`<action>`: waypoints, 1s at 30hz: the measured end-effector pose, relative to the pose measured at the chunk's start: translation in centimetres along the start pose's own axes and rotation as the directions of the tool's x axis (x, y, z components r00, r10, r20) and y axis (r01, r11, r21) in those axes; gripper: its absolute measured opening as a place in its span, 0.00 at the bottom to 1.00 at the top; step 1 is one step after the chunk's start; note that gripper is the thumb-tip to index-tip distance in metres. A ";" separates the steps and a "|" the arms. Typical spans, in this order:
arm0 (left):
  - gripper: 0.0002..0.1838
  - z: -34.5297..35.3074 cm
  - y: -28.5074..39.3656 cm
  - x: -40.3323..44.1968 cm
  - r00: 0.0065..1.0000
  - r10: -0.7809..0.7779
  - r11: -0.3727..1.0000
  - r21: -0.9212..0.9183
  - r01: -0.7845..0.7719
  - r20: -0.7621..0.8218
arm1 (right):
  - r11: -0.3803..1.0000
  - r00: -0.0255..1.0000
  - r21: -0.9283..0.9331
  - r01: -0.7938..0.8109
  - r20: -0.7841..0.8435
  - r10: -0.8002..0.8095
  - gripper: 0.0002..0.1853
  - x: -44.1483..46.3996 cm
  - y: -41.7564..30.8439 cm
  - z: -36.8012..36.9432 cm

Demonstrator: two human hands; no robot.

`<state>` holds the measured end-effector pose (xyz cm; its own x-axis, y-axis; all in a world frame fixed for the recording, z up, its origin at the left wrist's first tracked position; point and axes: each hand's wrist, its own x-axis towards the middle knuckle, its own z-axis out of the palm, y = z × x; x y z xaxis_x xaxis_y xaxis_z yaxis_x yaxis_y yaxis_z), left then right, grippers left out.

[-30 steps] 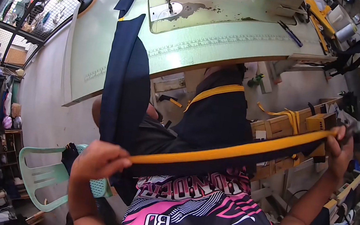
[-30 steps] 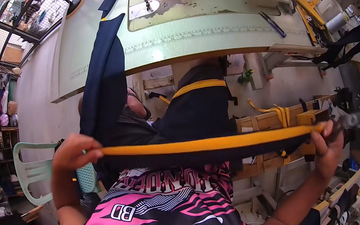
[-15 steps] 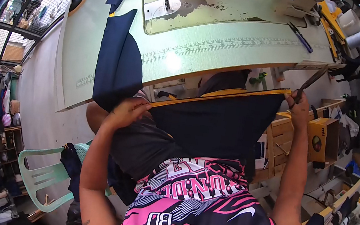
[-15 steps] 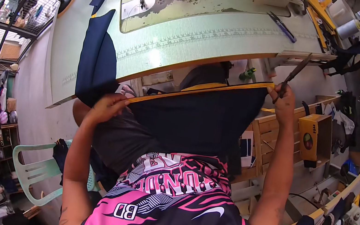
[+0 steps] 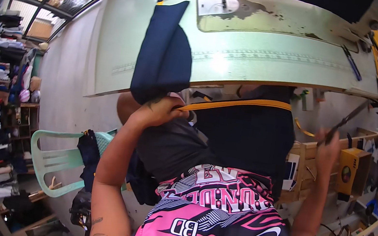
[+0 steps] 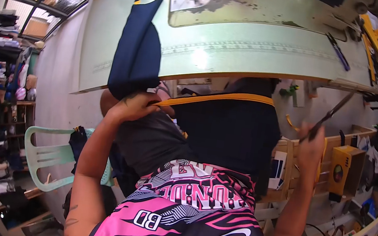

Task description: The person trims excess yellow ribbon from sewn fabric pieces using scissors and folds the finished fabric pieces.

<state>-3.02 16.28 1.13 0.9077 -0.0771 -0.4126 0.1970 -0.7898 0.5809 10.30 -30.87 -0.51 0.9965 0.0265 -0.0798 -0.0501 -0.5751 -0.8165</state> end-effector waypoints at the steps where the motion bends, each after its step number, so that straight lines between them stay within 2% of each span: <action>1: 0.11 -0.2 0.1 -0.3 0.999 0.035 0.999 0.032 -0.034 -0.021 | 0.974 0.979 0.193 -0.120 0.184 0.084 0.04 -2.3 -2.8 0.2; 3: 0.10 -0.8 0.6 -0.8 0.991 0.122 0.988 0.101 -0.116 -0.049 | 0.793 0.831 0.538 -0.287 0.551 -0.072 0.08 -6.0 -4.6 1.5; 4: 0.10 -1.1 1.1 -0.9 0.991 0.122 0.987 0.107 -0.117 -0.048 | 0.789 0.833 0.543 -0.286 0.549 -0.075 0.08 -7.5 -5.7 2.4; 5: 0.10 -1.6 1.9 -1.1 0.997 0.072 0.996 0.055 -0.071 -0.025 | 0.751 0.660 0.442 -0.490 0.751 -0.011 0.08 -8.8 -6.8 3.3; 6: 0.11 -2.0 2.6 -1.2 1.000 0.025 1.000 0.003 -0.025 0.000 | 0.698 0.436 0.291 -0.654 0.899 0.035 0.08 -9.8 -7.9 4.2; 8: 0.12 -2.4 3.6 -1.6 0.996 -0.070 0.993 -0.095 0.075 0.058 | 0.742 0.235 0.091 -0.664 0.968 0.092 0.12 -10.7 -10.2 5.9; 9: 0.12 -2.4 3.7 -1.7 0.996 -0.067 0.993 -0.089 0.072 0.054 | 0.744 0.240 0.098 -0.661 0.967 0.086 0.12 -10.7 -10.5 6.5; 13: 0.12 -2.1 4.1 -2.2 0.994 -0.110 0.944 -0.312 0.107 0.011 | 0.415 -0.121 -0.080 -0.906 0.990 -0.074 0.20 -10.9 -10.5 9.4; 14: 0.12 -2.1 4.2 -2.4 0.994 -0.107 0.945 -0.310 0.104 0.009 | 0.417 -0.118 -0.076 -0.906 0.990 -0.076 0.20 -11.1 -10.9 9.7; 18: 0.12 -2.0 5.0 -2.7 0.978 -0.202 0.893 -0.419 0.165 -0.047 | 0.610 -0.026 -0.036 -0.791 0.999 0.024 0.26 -11.6 -12.9 11.0; 19: 0.12 -2.0 5.0 -2.8 0.977 -0.205 0.893 -0.419 0.166 -0.049 | 0.612 -0.029 -0.037 -0.790 0.999 0.023 0.26 -11.8 -13.1 11.3; 23: 0.13 -1.9 5.1 -3.0 0.972 -0.219 0.859 -0.490 0.149 -0.089 | 0.714 0.082 0.053 -0.698 0.997 0.006 0.24 -12.4 -13.5 12.4; 30: 0.13 -2.1 5.1 -3.0 0.967 -0.235 0.861 -0.483 0.161 -0.097 | 0.731 0.110 0.092 -0.676 0.994 -0.024 0.23 -13.1 -13.7 13.4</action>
<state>-3.97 13.71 6.78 0.8676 0.1698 -0.4674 0.4942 -0.3987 0.7725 -2.96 -12.37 4.10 0.0435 0.8291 -0.5574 -0.7161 -0.3631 -0.5960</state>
